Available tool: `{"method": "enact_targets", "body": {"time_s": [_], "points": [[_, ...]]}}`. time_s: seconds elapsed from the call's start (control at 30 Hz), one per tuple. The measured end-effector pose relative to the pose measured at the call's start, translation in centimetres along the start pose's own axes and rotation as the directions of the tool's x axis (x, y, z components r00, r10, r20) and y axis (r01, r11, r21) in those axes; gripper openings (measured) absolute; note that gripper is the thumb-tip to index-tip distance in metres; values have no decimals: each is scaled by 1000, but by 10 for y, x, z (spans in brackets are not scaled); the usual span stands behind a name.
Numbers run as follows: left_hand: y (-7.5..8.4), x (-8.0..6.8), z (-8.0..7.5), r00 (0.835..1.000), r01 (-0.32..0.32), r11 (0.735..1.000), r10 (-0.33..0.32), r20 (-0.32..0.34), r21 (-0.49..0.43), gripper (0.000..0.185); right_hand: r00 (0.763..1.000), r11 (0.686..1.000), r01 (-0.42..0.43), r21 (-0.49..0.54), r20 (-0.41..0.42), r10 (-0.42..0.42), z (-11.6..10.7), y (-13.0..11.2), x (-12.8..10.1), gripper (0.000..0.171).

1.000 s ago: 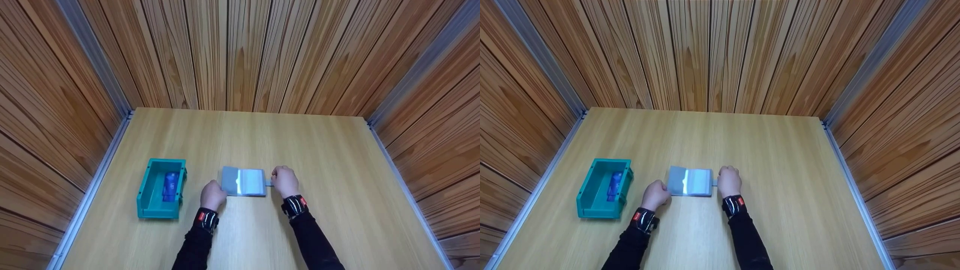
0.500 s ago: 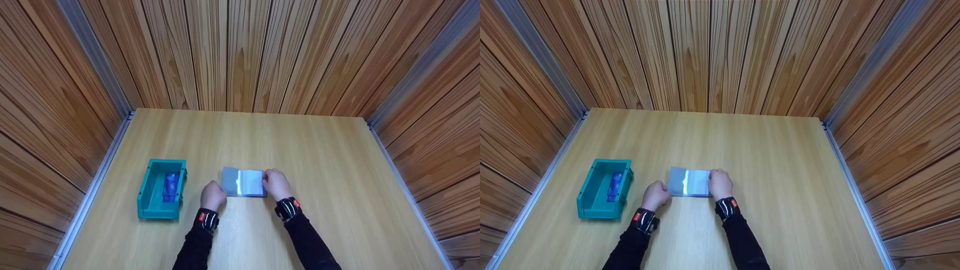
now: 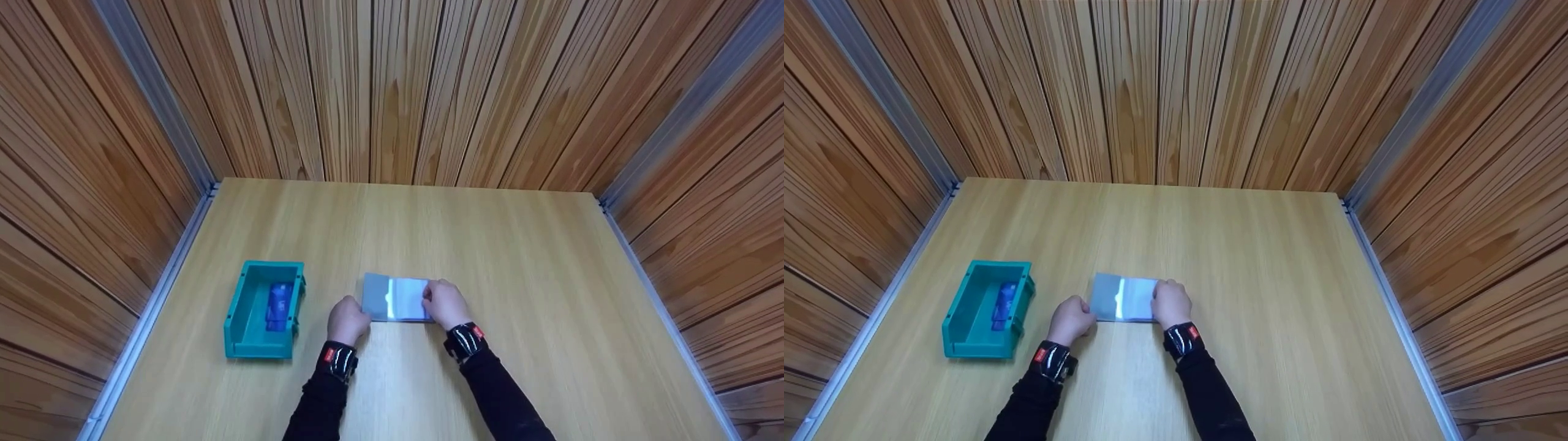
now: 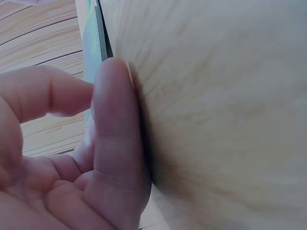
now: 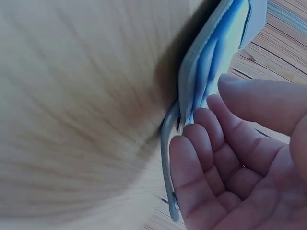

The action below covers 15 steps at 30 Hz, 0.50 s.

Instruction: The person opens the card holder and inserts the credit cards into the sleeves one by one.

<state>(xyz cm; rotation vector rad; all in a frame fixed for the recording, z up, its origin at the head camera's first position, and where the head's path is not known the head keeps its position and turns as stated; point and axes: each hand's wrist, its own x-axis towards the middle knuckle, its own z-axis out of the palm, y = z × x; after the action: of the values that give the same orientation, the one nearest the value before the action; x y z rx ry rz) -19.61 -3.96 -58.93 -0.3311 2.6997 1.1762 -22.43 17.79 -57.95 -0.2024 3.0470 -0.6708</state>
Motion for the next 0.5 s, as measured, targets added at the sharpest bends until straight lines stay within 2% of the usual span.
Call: {"method": "enact_targets", "body": {"time_s": [0.2, 0.5], "points": [[3, 1, -2, 998, 45, 999, -44, 36, -16, 18, 1000, 1000, 0, 10, -2, 0, 1, 1, 1, 11], [0, -1, -1, 1000, -13, 1000, 13, -11, 6, 22, 1000, 1000, 13, 23, -16, -13, 4, 3, 2, 12]]}}
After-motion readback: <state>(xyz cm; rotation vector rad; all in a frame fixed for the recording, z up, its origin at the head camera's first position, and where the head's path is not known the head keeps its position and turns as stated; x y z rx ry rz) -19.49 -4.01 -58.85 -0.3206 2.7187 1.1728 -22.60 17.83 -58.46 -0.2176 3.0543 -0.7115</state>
